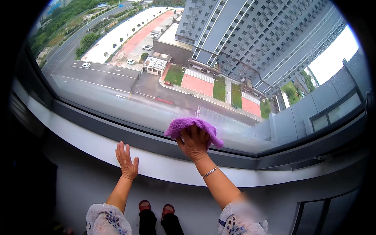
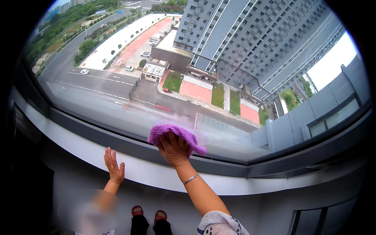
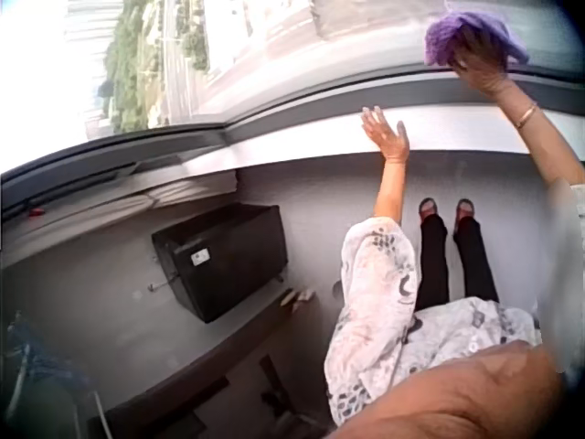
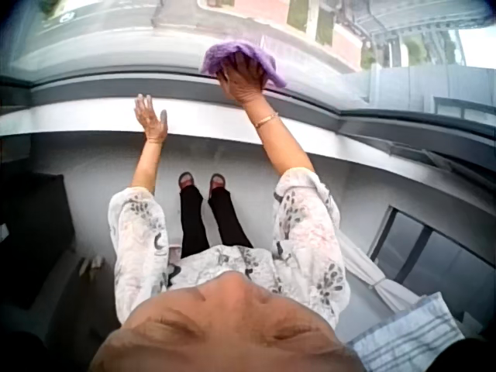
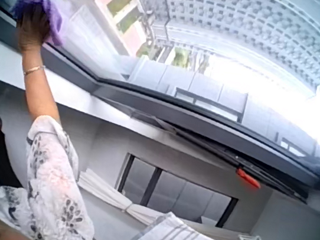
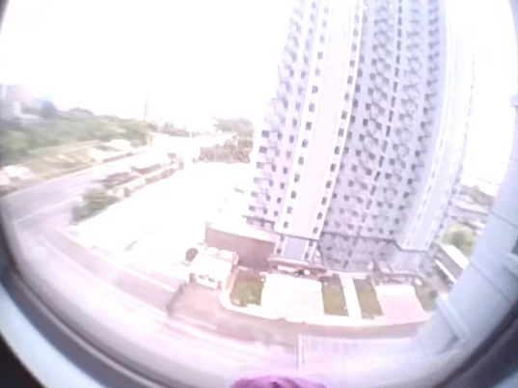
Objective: The person cleans a large window using a purple cloth. They wipe the glass pane and the window frame, then close the window and continue wiping the interior glass surface.
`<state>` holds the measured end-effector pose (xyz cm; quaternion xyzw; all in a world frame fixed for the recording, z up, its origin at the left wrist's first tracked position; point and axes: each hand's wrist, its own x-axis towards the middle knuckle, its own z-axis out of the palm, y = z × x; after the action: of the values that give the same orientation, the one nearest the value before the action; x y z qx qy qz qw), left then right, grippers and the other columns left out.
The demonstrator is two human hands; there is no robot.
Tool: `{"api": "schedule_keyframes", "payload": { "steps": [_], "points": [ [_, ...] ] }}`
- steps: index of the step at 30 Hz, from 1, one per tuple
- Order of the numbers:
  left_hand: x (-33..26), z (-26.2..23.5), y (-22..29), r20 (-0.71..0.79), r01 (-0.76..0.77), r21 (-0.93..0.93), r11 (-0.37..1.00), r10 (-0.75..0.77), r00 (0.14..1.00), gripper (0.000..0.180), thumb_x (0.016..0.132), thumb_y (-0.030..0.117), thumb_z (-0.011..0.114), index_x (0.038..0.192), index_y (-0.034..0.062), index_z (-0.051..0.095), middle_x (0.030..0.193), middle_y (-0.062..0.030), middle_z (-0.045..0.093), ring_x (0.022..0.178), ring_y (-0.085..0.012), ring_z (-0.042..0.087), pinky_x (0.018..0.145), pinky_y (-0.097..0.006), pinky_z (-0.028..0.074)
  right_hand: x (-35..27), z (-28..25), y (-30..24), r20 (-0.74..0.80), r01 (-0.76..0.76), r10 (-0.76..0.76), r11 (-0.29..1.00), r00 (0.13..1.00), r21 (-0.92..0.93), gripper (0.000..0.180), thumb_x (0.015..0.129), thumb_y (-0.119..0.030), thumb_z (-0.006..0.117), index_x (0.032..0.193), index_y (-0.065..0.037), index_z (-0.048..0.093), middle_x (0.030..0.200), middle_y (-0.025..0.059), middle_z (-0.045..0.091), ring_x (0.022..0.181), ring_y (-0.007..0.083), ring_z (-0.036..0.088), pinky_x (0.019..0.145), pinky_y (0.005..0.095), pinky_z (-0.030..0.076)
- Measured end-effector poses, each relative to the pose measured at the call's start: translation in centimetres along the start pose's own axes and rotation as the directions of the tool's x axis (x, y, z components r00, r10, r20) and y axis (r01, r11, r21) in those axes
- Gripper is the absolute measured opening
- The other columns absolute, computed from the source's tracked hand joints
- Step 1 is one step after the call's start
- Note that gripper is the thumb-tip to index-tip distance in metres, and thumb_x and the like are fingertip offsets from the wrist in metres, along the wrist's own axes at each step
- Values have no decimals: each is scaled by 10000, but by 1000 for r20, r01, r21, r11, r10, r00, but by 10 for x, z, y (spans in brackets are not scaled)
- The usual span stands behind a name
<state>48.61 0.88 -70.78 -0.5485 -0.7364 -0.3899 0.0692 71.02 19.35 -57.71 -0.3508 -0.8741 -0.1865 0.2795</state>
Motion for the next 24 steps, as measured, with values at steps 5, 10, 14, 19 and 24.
{"api": "schedule_keyframes", "payload": {
  "steps": [5,10,14,19,24],
  "points": [
    [53,2,147,339,172,-817,550,218,915,535,919,101,538,1426,11,389,1391,-195,470,1147,-352,555,1013,-384,411,4,-52,38,69,227,-238,964,969,136,435,771,-236,726,1190,-176,626,1407,102,481,1273,357,425,1073,461,311],
    [141,-24,210,5,-17,-822,569,38,999,611,900,89,552,1469,26,337,1421,-214,373,1256,-361,418,1045,-418,358,90,-139,67,-27,323,-323,946,946,27,562,796,-87,667,1343,-151,559,1374,57,546,1307,297,425,1100,399,305],
    [184,-54,207,-202,-173,-247,953,124,971,552,801,133,627,1335,51,516,1363,-157,433,1240,-353,364,1081,-471,242,121,-134,45,-118,208,-221,971,968,-115,492,819,-142,632,1309,-155,594,1375,44,531,1203,302,474,1013,404,367],
    [146,-8,138,-89,-198,130,972,211,974,454,742,147,674,1187,88,604,1329,-117,473,1306,-354,349,1078,-507,284,50,-30,21,80,312,-334,928,939,204,502,823,-131,605,1323,-131,555,1423,90,464,1240,290,481,1013,441,397],
    [115,-6,95,78,-76,90,993,69,995,564,764,150,652,1288,17,492,1362,-227,423,1347,-435,302,1128,-553,212,12,-15,9,244,347,-387,918,889,192,590,808,-19,552,1384,-139,508,1484,60,420,1336,243,423,1111,409,321]
  ]
}}
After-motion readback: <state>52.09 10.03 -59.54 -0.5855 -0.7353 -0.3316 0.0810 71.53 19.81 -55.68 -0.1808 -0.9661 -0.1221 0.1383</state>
